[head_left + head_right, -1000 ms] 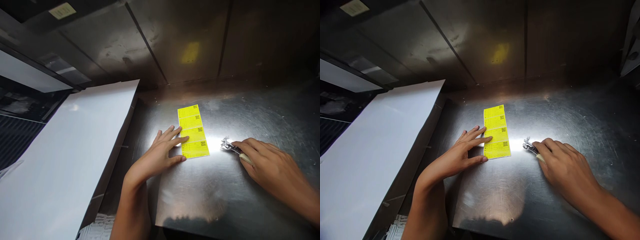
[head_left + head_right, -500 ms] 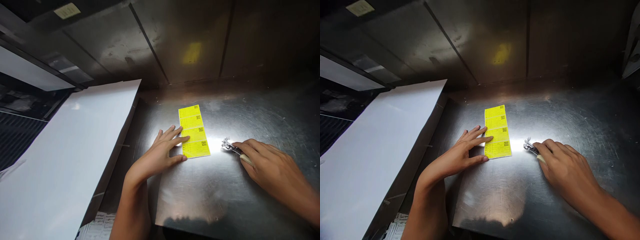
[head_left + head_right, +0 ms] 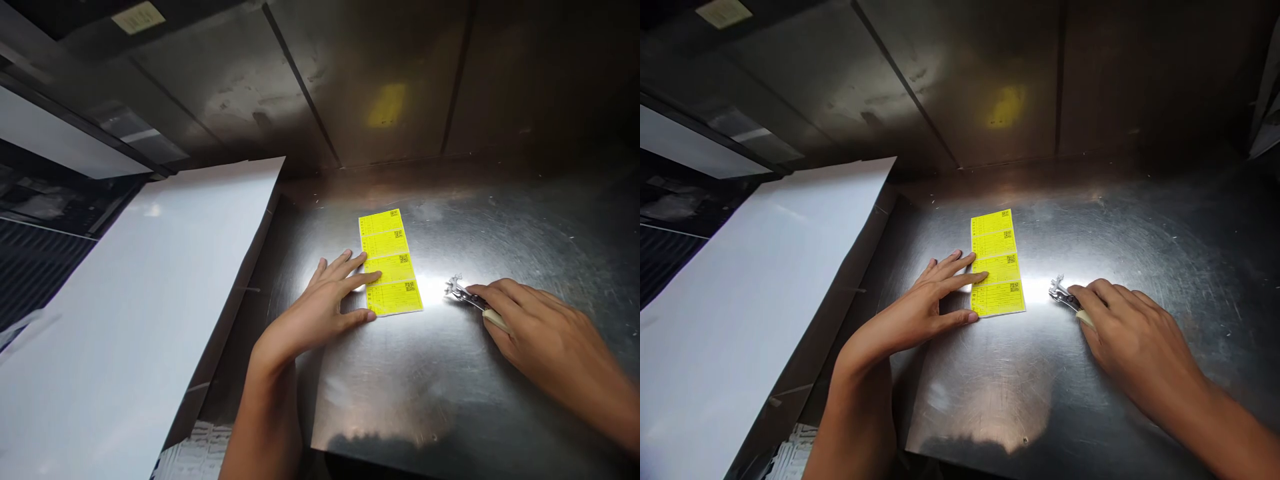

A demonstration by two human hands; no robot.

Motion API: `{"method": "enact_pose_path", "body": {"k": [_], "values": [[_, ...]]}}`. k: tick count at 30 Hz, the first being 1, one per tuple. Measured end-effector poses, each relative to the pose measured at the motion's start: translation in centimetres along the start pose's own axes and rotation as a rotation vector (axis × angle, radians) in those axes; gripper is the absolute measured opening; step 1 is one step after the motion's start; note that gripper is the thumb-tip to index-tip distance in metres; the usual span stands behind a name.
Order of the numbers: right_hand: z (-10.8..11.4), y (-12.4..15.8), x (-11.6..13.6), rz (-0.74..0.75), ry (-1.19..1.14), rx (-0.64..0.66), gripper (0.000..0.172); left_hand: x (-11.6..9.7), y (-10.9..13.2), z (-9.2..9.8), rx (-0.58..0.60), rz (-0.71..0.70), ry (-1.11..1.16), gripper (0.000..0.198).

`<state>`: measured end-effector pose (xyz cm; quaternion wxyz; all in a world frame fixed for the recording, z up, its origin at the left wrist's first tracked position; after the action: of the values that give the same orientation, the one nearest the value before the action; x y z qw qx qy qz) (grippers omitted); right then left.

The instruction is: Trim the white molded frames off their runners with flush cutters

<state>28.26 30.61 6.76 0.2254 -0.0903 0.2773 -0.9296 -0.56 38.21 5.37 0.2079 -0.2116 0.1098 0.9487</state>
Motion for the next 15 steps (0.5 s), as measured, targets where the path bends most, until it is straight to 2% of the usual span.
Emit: {"method": "enact_pose_path", "body": {"k": [15], "values": [[-0.18, 0.24, -0.41, -0.028, -0.014, 0.014, 0.030, 0.06, 0.05, 0.03, 0.002, 0.006, -0.012, 0.071]]}}
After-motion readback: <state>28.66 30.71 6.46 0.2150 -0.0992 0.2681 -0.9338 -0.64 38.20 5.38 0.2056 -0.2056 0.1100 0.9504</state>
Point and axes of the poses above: each hand's wrist, its own y-axis away from the middle knuckle, its own z-axis out of the back of the hand, x = y × z, the point moved 7 cm from there along -y, towards the middle knuckle, and after that the axes turned 15 degrees about -x, right-handed, at the moved point
